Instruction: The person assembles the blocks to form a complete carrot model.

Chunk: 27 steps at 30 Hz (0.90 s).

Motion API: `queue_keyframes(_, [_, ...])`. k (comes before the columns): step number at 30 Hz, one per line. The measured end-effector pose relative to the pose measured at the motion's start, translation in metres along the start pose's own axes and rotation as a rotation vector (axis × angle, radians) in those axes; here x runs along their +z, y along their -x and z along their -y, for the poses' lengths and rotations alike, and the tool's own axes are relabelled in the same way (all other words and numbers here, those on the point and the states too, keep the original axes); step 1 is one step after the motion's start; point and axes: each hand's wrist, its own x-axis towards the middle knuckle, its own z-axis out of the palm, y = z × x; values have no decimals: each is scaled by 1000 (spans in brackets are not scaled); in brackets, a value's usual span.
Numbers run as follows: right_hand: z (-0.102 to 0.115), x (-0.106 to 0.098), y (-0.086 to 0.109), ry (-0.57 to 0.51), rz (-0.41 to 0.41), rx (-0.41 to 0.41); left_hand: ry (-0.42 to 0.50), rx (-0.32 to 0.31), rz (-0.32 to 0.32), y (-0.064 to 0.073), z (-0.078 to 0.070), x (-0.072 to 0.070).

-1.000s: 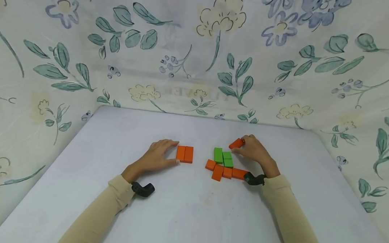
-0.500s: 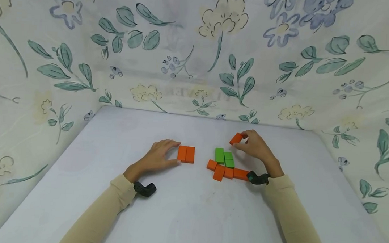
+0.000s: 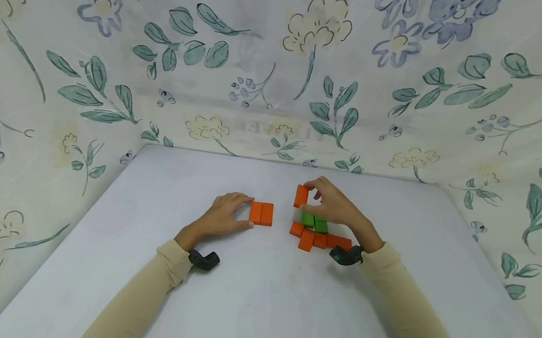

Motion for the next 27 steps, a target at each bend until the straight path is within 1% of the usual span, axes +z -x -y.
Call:
queue_keyframes(4, [7,15,-3,-28,34,-28,-8,-1,-4,-1,-2,-1])
queue_keyframes(9, [11,34,-6,-6,88,-10,-18,-11,12,-1,-2,2])
queue_keyframes(15, [15,48,-10,23,78,-2,-17,5,-23,-2,0,2])
queue_keyframes(18, [16,56,-10,85,86,-13,-10,7,-14,0,1,3])
queue_keyframes(20, [15,62,-9,148,95,-29,-7,9,-4,2,2,4])
queue_keyframes(23, [12,68,-10,229,96,-51,-14,30,-7,3,2,6])
queue_keyframes(27, [10,67,-11,245,90,-61,-28,59,-35,1,3,5])
